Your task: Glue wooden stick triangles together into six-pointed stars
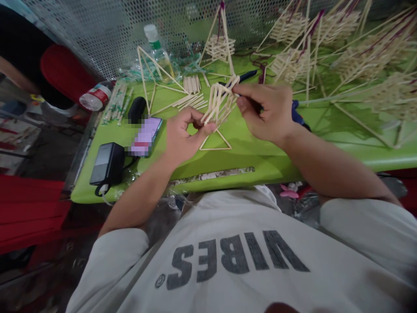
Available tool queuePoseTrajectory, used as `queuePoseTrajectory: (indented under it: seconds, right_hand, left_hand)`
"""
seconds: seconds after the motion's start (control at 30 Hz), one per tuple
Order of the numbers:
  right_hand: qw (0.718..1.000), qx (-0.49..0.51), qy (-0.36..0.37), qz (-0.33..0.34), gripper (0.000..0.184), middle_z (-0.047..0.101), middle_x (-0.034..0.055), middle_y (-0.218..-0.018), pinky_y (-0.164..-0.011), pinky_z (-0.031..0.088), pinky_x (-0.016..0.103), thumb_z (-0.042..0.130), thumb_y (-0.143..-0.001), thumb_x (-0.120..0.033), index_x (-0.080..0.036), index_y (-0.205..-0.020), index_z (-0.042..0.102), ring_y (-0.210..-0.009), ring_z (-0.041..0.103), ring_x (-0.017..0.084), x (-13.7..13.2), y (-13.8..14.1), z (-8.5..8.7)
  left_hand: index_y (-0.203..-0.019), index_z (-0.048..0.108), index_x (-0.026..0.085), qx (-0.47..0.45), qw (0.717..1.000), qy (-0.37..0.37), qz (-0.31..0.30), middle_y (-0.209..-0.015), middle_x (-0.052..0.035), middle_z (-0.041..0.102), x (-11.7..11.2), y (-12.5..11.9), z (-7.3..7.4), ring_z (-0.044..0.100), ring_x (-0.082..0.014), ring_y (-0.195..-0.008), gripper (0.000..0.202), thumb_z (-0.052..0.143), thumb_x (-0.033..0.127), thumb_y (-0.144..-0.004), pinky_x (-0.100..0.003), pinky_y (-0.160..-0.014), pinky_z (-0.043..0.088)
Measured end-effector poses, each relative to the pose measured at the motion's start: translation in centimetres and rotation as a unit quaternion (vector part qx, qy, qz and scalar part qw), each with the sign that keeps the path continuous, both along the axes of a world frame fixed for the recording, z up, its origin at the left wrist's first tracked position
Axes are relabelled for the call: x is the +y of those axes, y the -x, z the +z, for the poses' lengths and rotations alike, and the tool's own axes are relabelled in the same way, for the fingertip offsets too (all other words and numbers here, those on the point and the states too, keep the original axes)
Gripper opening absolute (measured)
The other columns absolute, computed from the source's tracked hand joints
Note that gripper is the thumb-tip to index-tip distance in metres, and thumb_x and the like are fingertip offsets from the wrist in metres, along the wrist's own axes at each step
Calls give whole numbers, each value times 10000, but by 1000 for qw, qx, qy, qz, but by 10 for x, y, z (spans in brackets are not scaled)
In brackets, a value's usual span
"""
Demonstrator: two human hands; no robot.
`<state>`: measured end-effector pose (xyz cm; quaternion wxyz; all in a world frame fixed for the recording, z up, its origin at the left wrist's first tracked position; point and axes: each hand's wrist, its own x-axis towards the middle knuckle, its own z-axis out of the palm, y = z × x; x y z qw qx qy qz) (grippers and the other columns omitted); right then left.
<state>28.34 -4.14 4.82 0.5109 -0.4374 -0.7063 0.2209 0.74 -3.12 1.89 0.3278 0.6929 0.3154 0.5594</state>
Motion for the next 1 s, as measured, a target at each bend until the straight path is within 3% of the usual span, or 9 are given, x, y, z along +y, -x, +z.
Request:
queuePoseTrajectory:
  seconds: [0.1,0.23,0.4,0.53,0.67,1.0]
  right_hand:
    - [1000,-1,-5,-2,203,803,74,-948,-904,706,429,876,-1159,-550,-359,-1091,873,-1086,852,333,4,1,-5]
    - [999,-9,-34,2,298,737,36,-905,-852,663,430,740,-1255,-597,-361,-1111,850,-851,715,275,14,1,-17]
    - [990,-2,-142,2,497,633,-6,-769,-694,558,423,789,-1173,-803,-338,-1006,731,-651,543,224,32,4,-29]
    - [989,-12,-145,-4,597,646,2,-755,-713,583,459,708,-1172,-913,-346,-987,684,-645,566,235,34,3,-26]
    - [989,-8,-149,-7,658,612,5,-745,-709,544,488,538,-1190,-981,-357,-997,611,-647,555,253,30,2,-21]
    - [985,55,-161,-23,649,587,10,-750,-709,514,478,569,-1214,-947,-349,-965,609,-653,549,252,24,3,-19]
  left_hand:
    - [-863,750,284,26,1000,-16,6,-846,27,714,-1,0,0,637,-173,-800,501,1092,624,-999,-341,-816,587]
    - [-893,752,274,55,995,-79,11,-830,34,732,0,1,-2,643,-153,-773,429,1033,545,-1068,-323,-763,541]
    - [-882,715,270,62,985,-158,42,-773,40,710,8,0,-8,625,-139,-696,569,940,743,-1106,-320,-675,500]
    - [-902,715,276,71,985,-146,56,-795,27,713,11,0,-10,632,-149,-702,614,893,823,-1117,-327,-655,498]
    - [-919,735,277,63,988,-134,53,-816,25,735,12,2,-10,645,-145,-713,584,913,796,-1119,-322,-667,509]
    - [-975,813,283,16,995,-97,24,-818,26,782,14,0,-10,697,-140,-712,499,975,736,-1105,-307,-669,533]
